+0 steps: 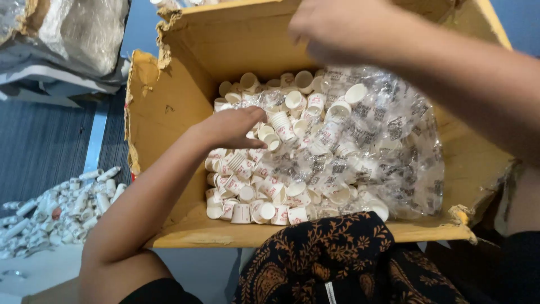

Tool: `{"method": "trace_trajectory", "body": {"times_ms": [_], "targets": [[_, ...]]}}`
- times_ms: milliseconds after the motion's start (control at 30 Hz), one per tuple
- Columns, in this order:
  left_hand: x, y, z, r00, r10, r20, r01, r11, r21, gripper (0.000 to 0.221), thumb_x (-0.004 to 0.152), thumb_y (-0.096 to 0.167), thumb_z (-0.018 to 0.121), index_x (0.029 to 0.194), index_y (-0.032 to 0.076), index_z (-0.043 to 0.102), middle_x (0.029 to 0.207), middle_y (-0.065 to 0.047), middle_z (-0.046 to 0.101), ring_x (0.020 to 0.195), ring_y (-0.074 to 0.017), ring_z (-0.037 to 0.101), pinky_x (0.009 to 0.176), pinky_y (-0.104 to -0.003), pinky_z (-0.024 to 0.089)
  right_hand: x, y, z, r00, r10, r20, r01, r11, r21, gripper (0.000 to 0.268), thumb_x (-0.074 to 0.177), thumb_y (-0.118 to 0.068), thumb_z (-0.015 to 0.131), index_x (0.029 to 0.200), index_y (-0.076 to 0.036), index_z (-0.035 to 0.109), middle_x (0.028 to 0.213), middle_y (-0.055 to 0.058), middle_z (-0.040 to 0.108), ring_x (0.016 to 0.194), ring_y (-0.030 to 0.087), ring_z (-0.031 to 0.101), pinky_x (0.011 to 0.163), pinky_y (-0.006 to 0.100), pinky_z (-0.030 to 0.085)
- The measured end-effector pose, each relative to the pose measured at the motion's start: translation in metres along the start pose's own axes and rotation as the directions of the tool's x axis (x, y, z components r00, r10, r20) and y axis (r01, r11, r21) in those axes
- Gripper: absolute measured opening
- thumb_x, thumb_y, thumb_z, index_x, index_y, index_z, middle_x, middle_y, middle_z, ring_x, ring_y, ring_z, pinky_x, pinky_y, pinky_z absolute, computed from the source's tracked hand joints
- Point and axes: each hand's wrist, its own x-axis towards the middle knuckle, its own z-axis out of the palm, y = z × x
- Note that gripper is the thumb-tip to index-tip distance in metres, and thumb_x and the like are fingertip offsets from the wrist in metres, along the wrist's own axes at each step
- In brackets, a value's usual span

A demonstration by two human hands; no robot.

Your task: The recorder is sorting and stacking small paper cups from a large cardboard box.

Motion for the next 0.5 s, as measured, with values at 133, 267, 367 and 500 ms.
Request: {"method": "trace_trajectory", "body": {"times_ms": [133,267,367,500], "targets": [[-0.013,-0.022,0.006,0.963,-0.193,0.189,0.185,0.981,0.061,0.052,0.082,0.052,0.074,0.114,0.01,0.07,0.119,-0.013,0.07,0.112,-0.0326,0.066,0.094,-0.044,0.053,0.04,-0.1,0.131,0.841,-0.099,0.532,0.18,0.978,-0.103,0.023,0.098,-0.014,0.06,0.116,-0.009,0.074,0.117,0.012,0.072,0.103,0.03,0.074,0.077,0.046,0.061],[-0.014,-0.048,0.034,0.919,-0.299,0.259,0.285,0.954,0.088,0.054,0.082,0.054,0.073,0.116,0.011,0.072,0.117,-0.014,0.072,0.111,-0.0335,0.067,0.093,-0.044,0.054,0.018,-0.163,0.211,0.824,-0.357,0.439,0.356,0.93,0.089,0.089,0.078,-0.07,0.071,0.148,-0.022,0.043,0.151,0.014,0.042,0.126,0.039,0.054,0.093,0.057,0.049],[-0.005,-0.053,0.04,0.921,-0.285,0.267,0.271,0.958,0.091,0.062,0.081,0.056,0.075,0.125,0.013,0.066,0.119,-0.015,0.07,0.113,-0.0345,0.065,0.093,-0.046,0.053,-0.015,-0.167,0.223,0.784,-0.376,0.493,0.318,0.926,0.201,0.09,0.081,-0.063,0.07,0.154,-0.025,0.034,0.156,0.013,0.035,0.121,0.039,0.057,0.089,0.056,0.052],[0.005,-0.05,0.029,0.955,-0.234,0.183,0.227,0.972,0.058,0.065,0.082,0.056,0.074,0.131,0.015,0.063,0.122,-0.014,0.069,0.116,-0.0345,0.064,0.094,-0.048,0.052,-0.021,-0.13,0.252,0.726,-0.248,0.641,0.076,0.956,0.284,0.038,0.099,-0.029,0.061,0.131,-0.009,0.053,0.14,0.009,0.055,0.107,0.029,0.07,0.081,0.043,0.06]]}}
